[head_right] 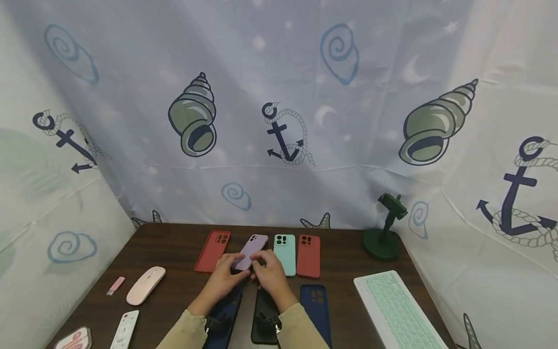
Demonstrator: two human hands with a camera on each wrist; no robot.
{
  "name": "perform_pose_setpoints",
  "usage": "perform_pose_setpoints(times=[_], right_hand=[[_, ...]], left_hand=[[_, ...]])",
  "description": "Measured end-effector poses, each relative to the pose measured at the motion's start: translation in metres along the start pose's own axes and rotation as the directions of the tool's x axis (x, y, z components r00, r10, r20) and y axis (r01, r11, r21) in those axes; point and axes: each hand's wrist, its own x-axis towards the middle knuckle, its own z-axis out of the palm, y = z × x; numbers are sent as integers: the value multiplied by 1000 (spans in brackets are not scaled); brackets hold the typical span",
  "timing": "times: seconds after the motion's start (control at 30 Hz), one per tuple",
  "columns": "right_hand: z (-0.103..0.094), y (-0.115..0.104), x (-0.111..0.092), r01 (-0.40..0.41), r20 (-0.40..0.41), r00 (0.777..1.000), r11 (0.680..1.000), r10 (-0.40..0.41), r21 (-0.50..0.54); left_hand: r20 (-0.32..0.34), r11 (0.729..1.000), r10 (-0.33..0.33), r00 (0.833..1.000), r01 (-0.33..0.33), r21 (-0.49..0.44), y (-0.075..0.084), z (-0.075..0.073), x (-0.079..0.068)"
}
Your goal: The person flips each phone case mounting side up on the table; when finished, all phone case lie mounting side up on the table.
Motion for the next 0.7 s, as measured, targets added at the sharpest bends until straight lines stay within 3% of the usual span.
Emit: perform_pose_setpoints(times=[0.2,0.4,0.7], right_hand=[[-3,-2,-3,39,12,999,999,-38,-31],[-3,-15,-3,113,35,993,994,-112,-12],[3,-9,-2,-74,56,996,996,71,52]], left_hand=[[11,1000,-26,1000,26,2,3,1,-2],[-4,1000,-5,1000,5,-6,9,-11,3],[-147,997,-67,987,61,-45,20,-23,8]])
